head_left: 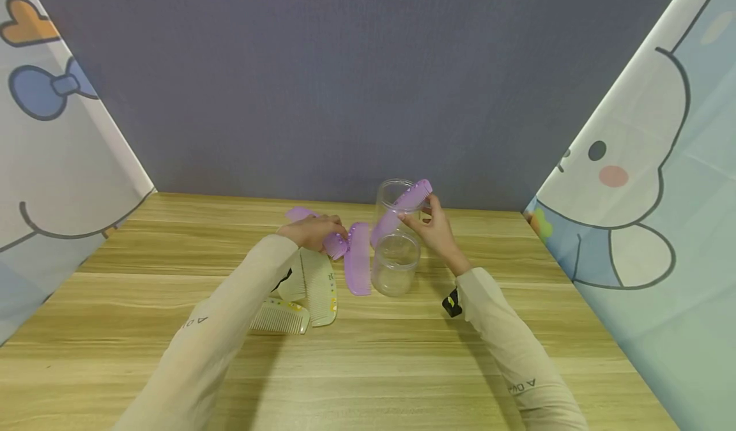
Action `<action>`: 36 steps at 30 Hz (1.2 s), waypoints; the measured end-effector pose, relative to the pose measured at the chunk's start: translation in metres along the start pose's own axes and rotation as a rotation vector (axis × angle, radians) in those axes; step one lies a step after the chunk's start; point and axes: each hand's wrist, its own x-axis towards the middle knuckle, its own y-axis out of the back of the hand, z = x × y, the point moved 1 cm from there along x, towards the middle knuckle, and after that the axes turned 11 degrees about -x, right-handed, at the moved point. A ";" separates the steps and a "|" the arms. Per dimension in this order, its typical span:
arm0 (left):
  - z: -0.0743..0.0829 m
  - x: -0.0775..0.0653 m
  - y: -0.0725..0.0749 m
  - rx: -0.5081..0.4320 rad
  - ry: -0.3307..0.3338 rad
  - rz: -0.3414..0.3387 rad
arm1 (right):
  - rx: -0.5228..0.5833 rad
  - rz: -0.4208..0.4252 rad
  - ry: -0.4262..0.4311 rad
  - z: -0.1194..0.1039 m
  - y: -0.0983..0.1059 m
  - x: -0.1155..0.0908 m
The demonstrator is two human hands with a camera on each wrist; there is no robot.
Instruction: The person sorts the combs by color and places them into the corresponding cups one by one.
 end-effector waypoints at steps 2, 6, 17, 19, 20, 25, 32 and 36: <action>0.000 0.001 0.000 0.014 -0.011 0.018 | 0.002 0.000 0.000 0.000 0.000 0.000; -0.001 0.003 0.000 0.023 -0.017 0.047 | 0.002 0.002 0.002 0.000 0.000 0.000; 0.000 0.006 0.001 0.061 -0.016 0.061 | 0.001 0.007 0.005 0.000 0.000 -0.001; 0.001 0.006 0.002 0.063 -0.013 0.060 | 0.000 0.008 0.004 -0.001 0.000 -0.001; 0.001 0.006 0.002 0.063 -0.010 0.060 | 0.000 0.009 0.003 -0.001 0.000 -0.001; 0.003 0.006 0.003 0.069 -0.012 0.066 | 0.003 0.009 0.005 0.000 0.000 -0.001; 0.006 0.006 0.008 0.081 -0.024 0.071 | 0.003 0.007 0.010 0.000 0.002 0.000; 0.007 0.005 0.012 0.091 -0.038 0.063 | 0.007 0.005 0.009 0.000 0.003 -0.001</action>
